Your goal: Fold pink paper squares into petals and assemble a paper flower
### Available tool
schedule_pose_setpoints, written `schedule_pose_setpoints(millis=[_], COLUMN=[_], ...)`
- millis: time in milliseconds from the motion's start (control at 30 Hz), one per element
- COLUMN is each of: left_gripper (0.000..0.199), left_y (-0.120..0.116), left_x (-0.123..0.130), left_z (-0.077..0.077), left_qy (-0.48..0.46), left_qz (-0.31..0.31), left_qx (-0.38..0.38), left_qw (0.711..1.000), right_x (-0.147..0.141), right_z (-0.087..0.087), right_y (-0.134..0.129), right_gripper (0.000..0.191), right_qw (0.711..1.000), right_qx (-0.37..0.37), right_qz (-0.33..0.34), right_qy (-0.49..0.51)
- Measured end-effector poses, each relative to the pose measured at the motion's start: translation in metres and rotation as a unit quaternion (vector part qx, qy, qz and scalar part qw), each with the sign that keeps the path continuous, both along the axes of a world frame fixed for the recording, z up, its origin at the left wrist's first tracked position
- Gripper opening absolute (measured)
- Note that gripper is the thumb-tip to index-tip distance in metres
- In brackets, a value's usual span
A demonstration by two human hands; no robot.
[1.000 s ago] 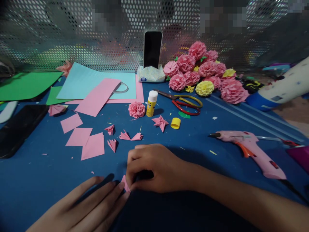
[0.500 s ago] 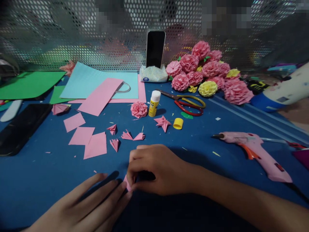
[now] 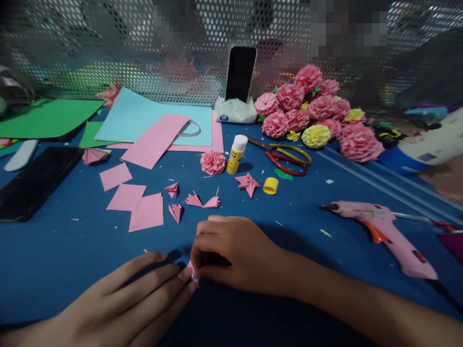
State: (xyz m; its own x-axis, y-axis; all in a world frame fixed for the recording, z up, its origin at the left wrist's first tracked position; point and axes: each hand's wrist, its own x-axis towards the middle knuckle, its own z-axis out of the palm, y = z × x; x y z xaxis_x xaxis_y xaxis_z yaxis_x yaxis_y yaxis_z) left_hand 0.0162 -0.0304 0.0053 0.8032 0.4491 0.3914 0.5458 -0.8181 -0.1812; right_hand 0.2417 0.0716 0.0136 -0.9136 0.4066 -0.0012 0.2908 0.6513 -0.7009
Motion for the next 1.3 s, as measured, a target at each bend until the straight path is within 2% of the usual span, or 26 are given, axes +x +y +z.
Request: schedule_pose_setpoints(millis=[200, 533, 933, 1100, 1300], left_gripper=[0.039, 0.035, 0.035, 0.033, 0.034], left_y=[0.002, 0.005, 0.004, 0.003, 0.003], left_x=[-0.002, 0.005, 0.004, 0.003, 0.004], left_z=[0.002, -0.007, -0.005, -0.006, -0.009], left_qy=[-0.008, -0.045, -0.047, -0.048, -0.055], left_qz=[-0.001, 0.013, 0.009, 0.009, 0.006], left_qx=[0.003, -0.014, -0.022, -0.019, -0.012], left_qw=[1.0, 0.999, 0.999, 0.999, 0.998], right_x=[0.0, 0.0, 0.0, 0.001, 0.001], right_z=[0.0, -0.001, 0.002, -0.004, -0.011], right_y=[0.0, 0.002, -0.003, -0.001, 0.0], right_gripper=[0.007, 0.009, 0.007, 0.01, 0.018], right_qw=[1.0, 0.999, 1.0, 0.999, 0.998], right_qx=[0.008, 0.022, -0.003, -0.035, -0.015], right_qz=[0.008, 0.034, 0.005, -0.026, -0.035], right_qy=[-0.015, -0.007, -0.006, 0.021, 0.052])
